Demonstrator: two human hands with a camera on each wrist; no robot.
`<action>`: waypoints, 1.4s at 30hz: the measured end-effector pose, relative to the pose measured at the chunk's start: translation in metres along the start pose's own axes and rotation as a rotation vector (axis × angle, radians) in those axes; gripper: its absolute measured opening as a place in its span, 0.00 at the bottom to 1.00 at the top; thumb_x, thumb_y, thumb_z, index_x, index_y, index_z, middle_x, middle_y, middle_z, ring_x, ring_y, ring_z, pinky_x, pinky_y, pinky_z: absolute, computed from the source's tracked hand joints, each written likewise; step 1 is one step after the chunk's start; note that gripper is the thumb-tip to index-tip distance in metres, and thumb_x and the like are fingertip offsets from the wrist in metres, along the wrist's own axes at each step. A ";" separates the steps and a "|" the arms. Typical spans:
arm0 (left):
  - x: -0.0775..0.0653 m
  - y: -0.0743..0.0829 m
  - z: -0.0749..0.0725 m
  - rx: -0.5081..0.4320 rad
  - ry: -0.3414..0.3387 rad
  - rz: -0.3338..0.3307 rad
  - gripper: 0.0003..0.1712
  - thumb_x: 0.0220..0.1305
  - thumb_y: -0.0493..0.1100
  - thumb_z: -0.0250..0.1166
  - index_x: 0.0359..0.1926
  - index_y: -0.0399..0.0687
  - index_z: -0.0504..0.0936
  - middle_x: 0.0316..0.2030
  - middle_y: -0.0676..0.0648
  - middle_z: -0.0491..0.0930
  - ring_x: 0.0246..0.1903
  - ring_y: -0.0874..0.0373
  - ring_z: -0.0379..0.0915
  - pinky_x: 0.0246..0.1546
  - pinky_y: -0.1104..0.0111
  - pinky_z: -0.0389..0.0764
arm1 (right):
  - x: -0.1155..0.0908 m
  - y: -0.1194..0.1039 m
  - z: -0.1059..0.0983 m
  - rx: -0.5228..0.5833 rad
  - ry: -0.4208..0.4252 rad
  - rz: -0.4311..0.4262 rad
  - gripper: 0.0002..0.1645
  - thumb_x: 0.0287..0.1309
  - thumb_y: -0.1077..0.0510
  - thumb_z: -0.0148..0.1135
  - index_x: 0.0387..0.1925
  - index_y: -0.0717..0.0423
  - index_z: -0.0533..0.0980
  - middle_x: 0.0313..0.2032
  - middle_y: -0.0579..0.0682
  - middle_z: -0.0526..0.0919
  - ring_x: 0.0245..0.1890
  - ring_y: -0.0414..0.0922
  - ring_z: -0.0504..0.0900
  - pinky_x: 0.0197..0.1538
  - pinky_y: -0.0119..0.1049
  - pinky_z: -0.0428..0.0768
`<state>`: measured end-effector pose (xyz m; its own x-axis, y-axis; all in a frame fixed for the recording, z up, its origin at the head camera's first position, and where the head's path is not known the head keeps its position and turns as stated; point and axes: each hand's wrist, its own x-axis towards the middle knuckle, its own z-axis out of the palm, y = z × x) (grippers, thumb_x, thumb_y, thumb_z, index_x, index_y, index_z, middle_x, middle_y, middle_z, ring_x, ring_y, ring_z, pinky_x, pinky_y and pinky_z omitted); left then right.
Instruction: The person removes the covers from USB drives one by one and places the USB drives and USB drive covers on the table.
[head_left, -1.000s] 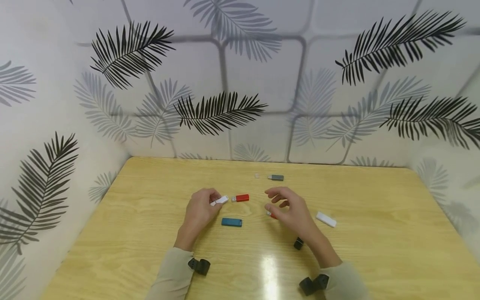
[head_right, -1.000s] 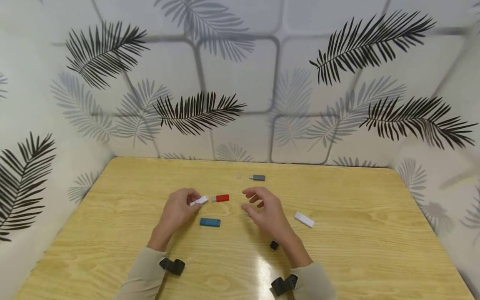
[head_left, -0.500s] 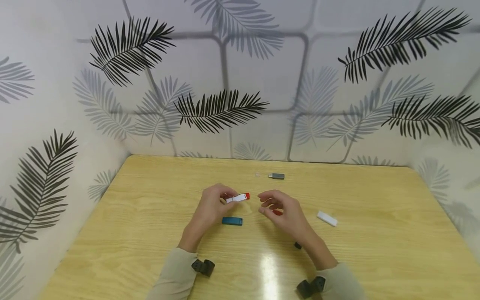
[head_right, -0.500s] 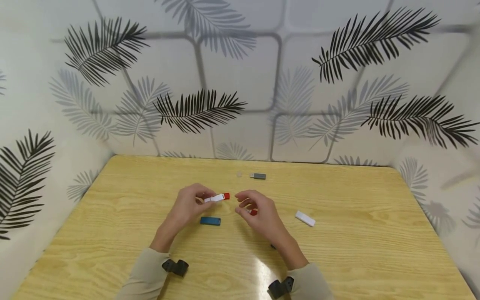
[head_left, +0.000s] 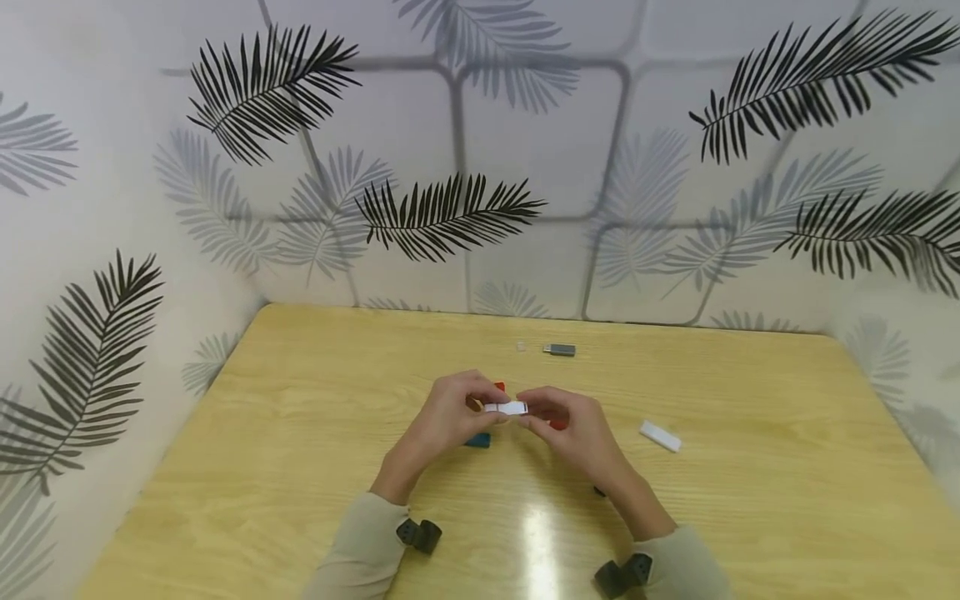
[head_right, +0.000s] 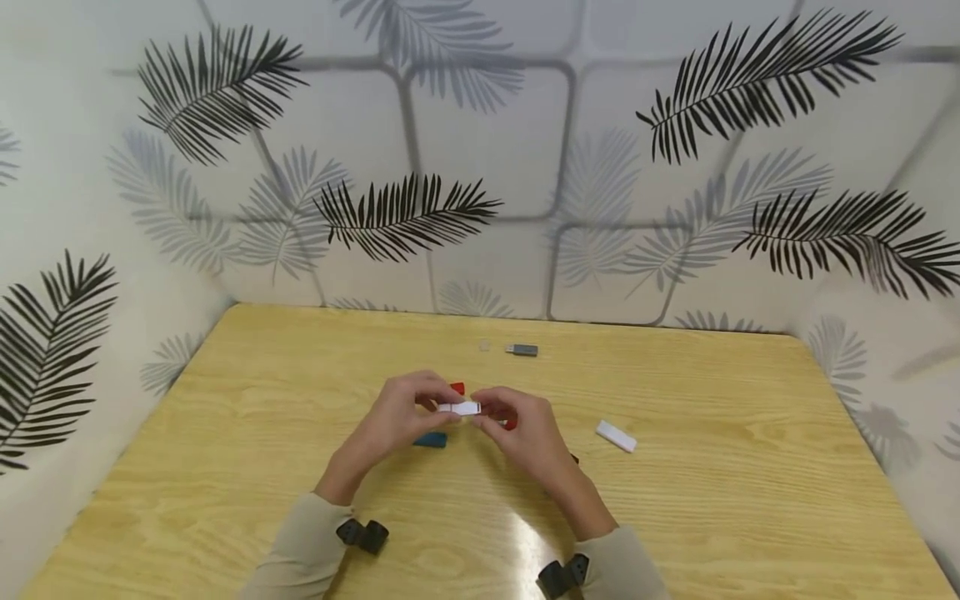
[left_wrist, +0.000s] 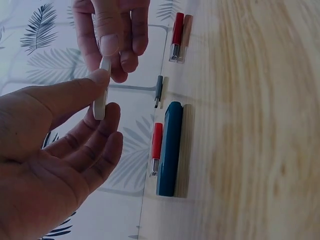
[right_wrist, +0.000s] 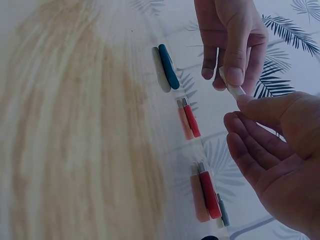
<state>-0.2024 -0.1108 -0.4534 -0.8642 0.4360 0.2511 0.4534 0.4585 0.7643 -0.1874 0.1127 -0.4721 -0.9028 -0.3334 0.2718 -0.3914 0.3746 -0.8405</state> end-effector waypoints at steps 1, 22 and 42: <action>0.000 0.001 0.000 -0.003 -0.005 0.008 0.07 0.62 0.35 0.75 0.41 0.43 0.90 0.37 0.51 0.83 0.38 0.54 0.80 0.39 0.71 0.82 | 0.000 0.000 -0.001 0.003 0.000 0.003 0.15 0.62 0.65 0.71 0.51 0.59 0.84 0.46 0.52 0.89 0.44 0.46 0.88 0.44 0.38 0.87; 0.004 0.005 0.004 0.000 0.014 -0.020 0.09 0.63 0.37 0.74 0.44 0.45 0.89 0.38 0.53 0.85 0.35 0.63 0.78 0.39 0.70 0.83 | 0.001 0.001 -0.013 0.069 0.024 -0.025 0.11 0.62 0.66 0.71 0.46 0.58 0.84 0.42 0.52 0.88 0.43 0.48 0.88 0.48 0.42 0.86; 0.004 0.015 0.005 -0.031 0.020 0.047 0.09 0.64 0.34 0.73 0.45 0.41 0.89 0.39 0.49 0.87 0.35 0.61 0.80 0.41 0.62 0.85 | 0.001 -0.006 -0.020 -0.096 0.041 -0.141 0.13 0.58 0.67 0.74 0.44 0.56 0.83 0.41 0.47 0.88 0.39 0.43 0.86 0.47 0.50 0.86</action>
<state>-0.1977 -0.0983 -0.4437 -0.8463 0.4408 0.2991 0.4873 0.4137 0.7690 -0.1895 0.1272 -0.4578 -0.8433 -0.3534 0.4050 -0.5286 0.4084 -0.7442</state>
